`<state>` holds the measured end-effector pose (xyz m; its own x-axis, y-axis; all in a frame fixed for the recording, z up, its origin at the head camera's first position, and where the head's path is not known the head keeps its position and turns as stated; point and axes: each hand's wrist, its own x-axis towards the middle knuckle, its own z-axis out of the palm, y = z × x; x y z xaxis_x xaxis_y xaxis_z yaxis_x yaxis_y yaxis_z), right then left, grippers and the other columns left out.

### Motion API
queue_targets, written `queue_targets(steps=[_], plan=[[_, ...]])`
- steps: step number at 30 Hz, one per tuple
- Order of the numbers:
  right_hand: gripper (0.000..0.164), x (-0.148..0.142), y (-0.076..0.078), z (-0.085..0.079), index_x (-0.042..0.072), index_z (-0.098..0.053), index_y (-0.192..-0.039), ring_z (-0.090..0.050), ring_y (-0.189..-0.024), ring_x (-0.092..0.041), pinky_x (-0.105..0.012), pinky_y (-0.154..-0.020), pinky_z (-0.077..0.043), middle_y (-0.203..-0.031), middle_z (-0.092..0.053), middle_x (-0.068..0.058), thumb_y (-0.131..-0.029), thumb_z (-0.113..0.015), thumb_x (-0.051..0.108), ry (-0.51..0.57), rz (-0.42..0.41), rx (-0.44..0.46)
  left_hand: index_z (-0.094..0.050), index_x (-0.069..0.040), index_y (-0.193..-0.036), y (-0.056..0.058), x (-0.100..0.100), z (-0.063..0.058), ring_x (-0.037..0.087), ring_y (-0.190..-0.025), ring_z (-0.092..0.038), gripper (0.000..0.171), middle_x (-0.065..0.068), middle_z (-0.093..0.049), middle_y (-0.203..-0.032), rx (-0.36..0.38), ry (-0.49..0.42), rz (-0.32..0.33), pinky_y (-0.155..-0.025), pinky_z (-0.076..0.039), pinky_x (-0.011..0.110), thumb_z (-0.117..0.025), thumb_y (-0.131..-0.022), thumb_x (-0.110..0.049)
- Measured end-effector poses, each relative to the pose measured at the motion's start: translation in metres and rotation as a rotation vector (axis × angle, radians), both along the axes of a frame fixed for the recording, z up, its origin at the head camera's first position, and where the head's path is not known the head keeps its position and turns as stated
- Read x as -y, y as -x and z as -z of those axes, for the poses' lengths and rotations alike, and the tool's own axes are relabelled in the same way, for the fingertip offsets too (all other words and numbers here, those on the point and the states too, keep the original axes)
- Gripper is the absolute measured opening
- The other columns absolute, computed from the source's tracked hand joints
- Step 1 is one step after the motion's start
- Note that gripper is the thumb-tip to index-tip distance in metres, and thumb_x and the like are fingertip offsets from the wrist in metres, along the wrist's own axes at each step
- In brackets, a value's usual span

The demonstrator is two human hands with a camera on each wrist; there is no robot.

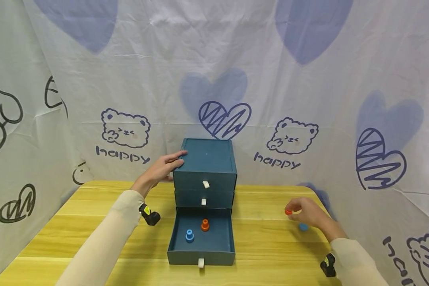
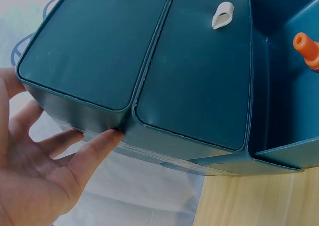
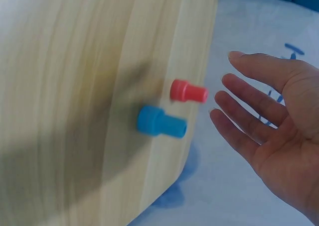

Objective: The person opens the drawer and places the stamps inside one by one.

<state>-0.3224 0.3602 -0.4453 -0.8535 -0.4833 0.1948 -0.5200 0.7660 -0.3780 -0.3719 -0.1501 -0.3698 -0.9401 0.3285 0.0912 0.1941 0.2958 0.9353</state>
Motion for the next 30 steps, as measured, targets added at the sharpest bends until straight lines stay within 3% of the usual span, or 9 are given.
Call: queue_targets(steps=[13,22,30], plan=[[0.023,-0.035,-0.001,0.016,-0.002,-0.076,-0.103,-0.073,-0.087,-0.031,-0.043,-0.078,-0.063,-0.101,-0.077,-0.015,-0.083,-0.083,0.006,-0.041,0.138,0.024,-0.039,-0.028,-0.161,0.001,-0.001,0.002,0.039,-0.152,-0.038,0.053,0.013,-0.028,-0.170,0.005,-0.012,0.000,-0.110,-0.047,0.063,-0.050,-0.109,-0.036],[0.031,-0.053,-0.001,0.025,-0.011,-0.071,-0.109,-0.074,-0.086,-0.035,-0.032,-0.072,-0.063,-0.101,-0.075,-0.025,-0.085,-0.082,0.004,0.035,0.137,0.135,-0.039,-0.027,-0.161,-0.001,-0.001,0.001,0.040,-0.152,-0.037,0.053,0.014,-0.027,-0.171,0.002,-0.023,0.000,-0.110,-0.046,0.064,-0.050,-0.109,-0.034],[0.030,-0.059,-0.001,0.034,-0.011,-0.070,-0.108,-0.073,-0.085,-0.029,-0.023,-0.067,-0.058,-0.099,-0.075,-0.021,-0.084,-0.081,0.003,0.045,0.176,0.169,-0.039,-0.028,-0.161,-0.001,-0.001,0.000,0.039,-0.154,-0.034,0.053,0.012,-0.026,-0.171,0.003,-0.025,0.008,-0.112,-0.045,0.064,-0.050,-0.109,-0.035]])
